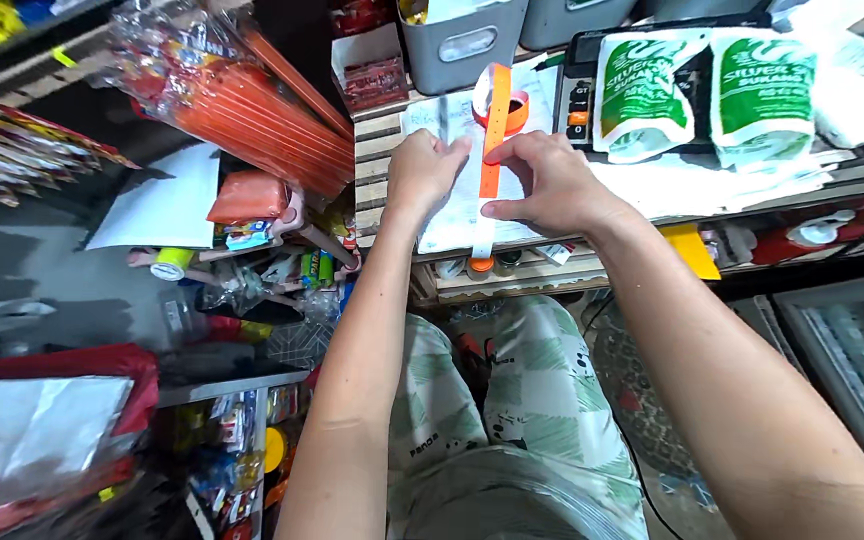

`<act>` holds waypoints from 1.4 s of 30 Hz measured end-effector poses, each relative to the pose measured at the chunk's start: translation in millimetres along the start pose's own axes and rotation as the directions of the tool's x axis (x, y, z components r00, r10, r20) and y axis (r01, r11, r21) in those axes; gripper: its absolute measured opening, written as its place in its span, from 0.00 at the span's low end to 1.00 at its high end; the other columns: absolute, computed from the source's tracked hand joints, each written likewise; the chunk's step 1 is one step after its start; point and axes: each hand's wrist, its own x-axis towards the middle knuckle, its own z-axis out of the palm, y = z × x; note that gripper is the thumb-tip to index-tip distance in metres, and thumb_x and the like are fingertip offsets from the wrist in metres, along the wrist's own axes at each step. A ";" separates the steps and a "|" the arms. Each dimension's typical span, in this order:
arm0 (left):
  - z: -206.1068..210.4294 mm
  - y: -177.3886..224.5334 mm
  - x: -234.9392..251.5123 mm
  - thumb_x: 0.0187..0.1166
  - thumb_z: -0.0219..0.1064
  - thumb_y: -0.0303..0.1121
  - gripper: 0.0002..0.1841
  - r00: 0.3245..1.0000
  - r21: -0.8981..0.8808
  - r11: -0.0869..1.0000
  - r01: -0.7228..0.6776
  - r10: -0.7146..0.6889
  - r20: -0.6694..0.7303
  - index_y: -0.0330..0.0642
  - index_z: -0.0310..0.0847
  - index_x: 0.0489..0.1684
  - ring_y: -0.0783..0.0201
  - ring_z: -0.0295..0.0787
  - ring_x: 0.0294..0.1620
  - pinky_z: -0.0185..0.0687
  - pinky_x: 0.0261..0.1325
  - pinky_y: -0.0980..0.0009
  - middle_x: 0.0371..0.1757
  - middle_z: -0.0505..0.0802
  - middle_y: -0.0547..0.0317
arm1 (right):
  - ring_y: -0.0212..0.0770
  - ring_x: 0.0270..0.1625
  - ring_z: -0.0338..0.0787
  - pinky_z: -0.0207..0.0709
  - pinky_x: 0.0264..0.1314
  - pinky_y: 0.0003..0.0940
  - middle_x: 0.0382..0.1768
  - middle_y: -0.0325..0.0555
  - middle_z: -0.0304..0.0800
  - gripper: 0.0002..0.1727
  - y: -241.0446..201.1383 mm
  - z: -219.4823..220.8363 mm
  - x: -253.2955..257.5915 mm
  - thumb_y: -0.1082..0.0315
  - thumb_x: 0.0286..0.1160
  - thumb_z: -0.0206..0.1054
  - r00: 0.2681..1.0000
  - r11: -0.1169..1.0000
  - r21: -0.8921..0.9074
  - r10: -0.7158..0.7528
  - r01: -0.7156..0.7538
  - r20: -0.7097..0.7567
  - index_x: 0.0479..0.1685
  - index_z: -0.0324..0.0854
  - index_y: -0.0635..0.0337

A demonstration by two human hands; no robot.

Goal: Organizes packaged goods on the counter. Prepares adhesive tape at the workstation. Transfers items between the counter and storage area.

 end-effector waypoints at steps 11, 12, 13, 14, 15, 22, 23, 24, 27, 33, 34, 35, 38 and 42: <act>36.5 -3.2 -57.2 0.83 0.64 0.25 0.11 0.869 -0.432 0.763 -0.481 0.482 -0.116 0.36 0.84 0.60 0.67 0.91 0.48 0.88 0.54 0.69 0.51 0.93 0.52 | 0.32 0.42 0.93 0.90 0.44 0.27 0.62 0.44 0.85 0.30 -11.7 -16.9 -37.8 0.80 0.64 0.74 0.982 0.802 0.581 -0.039 0.141 -0.184 0.70 0.75 0.57; 41.5 -2.1 -59.1 0.83 0.65 0.24 0.12 0.870 -0.464 0.745 -0.479 0.471 -0.143 0.36 0.84 0.60 0.68 0.91 0.45 0.88 0.51 0.70 0.48 0.93 0.52 | 0.32 0.44 0.92 0.89 0.46 0.26 0.65 0.44 0.83 0.30 -12.1 -16.3 -38.7 0.80 0.63 0.74 0.980 0.807 0.570 -0.050 0.154 -0.194 0.70 0.76 0.57; 44.7 -1.4 -59.5 0.82 0.66 0.23 0.12 0.870 -0.473 0.736 -0.484 0.460 -0.175 0.36 0.84 0.60 0.69 0.91 0.42 0.87 0.48 0.72 0.45 0.93 0.53 | 0.32 0.46 0.91 0.89 0.47 0.26 0.66 0.44 0.83 0.29 -12.2 -15.3 -38.8 0.80 0.63 0.74 0.977 0.809 0.564 -0.059 0.167 -0.206 0.69 0.77 0.58; 46.1 -0.6 -59.4 0.81 0.67 0.23 0.12 0.869 -0.470 0.734 -0.491 0.451 -0.202 0.36 0.86 0.59 0.69 0.91 0.41 0.87 0.48 0.72 0.44 0.94 0.54 | 0.31 0.47 0.91 0.88 0.48 0.27 0.66 0.43 0.84 0.28 -12.6 -14.5 -38.6 0.80 0.63 0.74 0.974 0.810 0.560 -0.055 0.173 -0.221 0.68 0.78 0.58; 46.3 0.6 -59.5 0.80 0.69 0.23 0.12 0.867 -0.461 0.735 -0.497 0.443 -0.228 0.36 0.87 0.58 0.69 0.92 0.42 0.88 0.49 0.72 0.44 0.95 0.54 | 0.32 0.47 0.91 0.88 0.49 0.27 0.64 0.43 0.86 0.27 -12.9 -14.2 -37.9 0.80 0.63 0.74 0.971 0.810 0.561 -0.045 0.173 -0.235 0.67 0.80 0.58; 55.0 -1.2 -64.2 0.78 0.71 0.23 0.07 0.729 -0.206 0.722 -0.661 0.551 -0.407 0.35 0.90 0.48 0.67 0.92 0.47 0.88 0.55 0.69 0.45 0.95 0.54 | 0.34 0.36 0.90 0.85 0.36 0.28 0.48 0.44 0.93 0.24 -12.5 -5.5 -38.7 0.80 0.65 0.73 0.965 0.757 0.638 0.042 0.138 -0.259 0.64 0.84 0.58; 56.7 -1.9 -63.4 0.78 0.71 0.23 0.06 0.719 -0.181 0.724 -0.666 0.558 -0.413 0.36 0.90 0.47 0.66 0.92 0.47 0.89 0.56 0.68 0.44 0.95 0.55 | 0.35 0.34 0.90 0.85 0.33 0.29 0.46 0.44 0.93 0.24 -11.1 -4.4 -38.9 0.80 0.66 0.73 0.968 0.745 0.655 0.054 0.124 -0.245 0.65 0.84 0.56; 58.1 -2.5 -61.6 0.78 0.71 0.24 0.05 0.723 -0.167 0.735 -0.657 0.552 -0.415 0.37 0.90 0.46 0.67 0.92 0.47 0.89 0.55 0.68 0.44 0.95 0.56 | 0.37 0.33 0.89 0.85 0.31 0.30 0.46 0.45 0.93 0.25 -9.5 -3.3 -37.8 0.80 0.67 0.73 0.971 0.734 0.670 0.064 0.110 -0.229 0.66 0.84 0.55; 57.5 -0.5 -62.0 0.78 0.72 0.29 0.04 0.786 -0.167 0.803 -0.572 0.477 -0.394 0.44 0.91 0.43 0.60 0.83 0.62 0.81 0.63 0.62 0.57 0.89 0.57 | 0.38 0.32 0.89 0.85 0.32 0.34 0.49 0.46 0.92 0.24 -6.9 -0.4 -33.5 0.79 0.67 0.75 0.972 0.720 0.691 0.109 0.066 -0.207 0.66 0.84 0.55; 35.5 60.0 -52.3 0.78 0.73 0.34 0.08 0.876 -0.405 0.786 -0.468 0.350 -0.333 0.41 0.91 0.45 0.60 0.81 0.67 0.82 0.64 0.64 0.65 0.84 0.51 | 0.39 0.39 0.91 0.90 0.41 0.38 0.63 0.47 0.86 0.26 -4.8 -0.9 -29.2 0.80 0.65 0.75 0.971 0.719 0.695 0.148 0.026 -0.189 0.67 0.83 0.57; 36.0 79.9 -41.2 0.78 0.73 0.35 0.10 0.909 -0.480 0.772 -0.415 0.329 -0.257 0.38 0.90 0.48 0.60 0.82 0.64 0.82 0.64 0.63 0.62 0.86 0.50 | 0.39 0.39 0.91 0.89 0.42 0.38 0.62 0.47 0.86 0.25 -4.1 -0.9 -28.6 0.81 0.65 0.75 0.973 0.711 0.702 0.146 0.022 -0.178 0.65 0.83 0.58; 40.1 99.1 -27.4 0.80 0.72 0.37 0.13 0.937 -0.516 0.783 -0.349 0.310 -0.162 0.35 0.89 0.52 0.59 0.84 0.60 0.82 0.63 0.61 0.60 0.87 0.48 | 0.39 0.40 0.91 0.89 0.44 0.39 0.60 0.48 0.87 0.24 -3.4 -0.6 -28.4 0.82 0.65 0.75 0.975 0.700 0.714 0.147 0.016 -0.166 0.63 0.84 0.59; 66.3 148.6 19.2 0.82 0.72 0.39 0.17 0.968 -0.458 0.869 -0.187 0.244 0.068 0.32 0.90 0.54 0.56 0.86 0.56 0.79 0.61 0.55 0.55 0.93 0.45 | 0.43 0.40 0.92 0.88 0.44 0.44 0.50 0.52 0.91 0.22 -4.0 -1.4 -29.7 0.79 0.66 0.76 0.975 0.741 0.670 0.181 -0.046 -0.132 0.61 0.81 0.63; 103.1 164.0 65.8 0.66 0.84 0.40 0.22 0.982 -0.056 0.992 -0.114 0.121 0.144 0.31 0.90 0.49 0.42 0.87 0.62 0.79 0.67 0.40 0.55 0.92 0.36 | 0.45 0.41 0.91 0.85 0.45 0.52 0.39 0.52 0.90 0.15 -7.8 -9.7 -31.0 0.73 0.70 0.75 0.970 0.838 0.532 0.212 -0.120 -0.115 0.54 0.82 0.63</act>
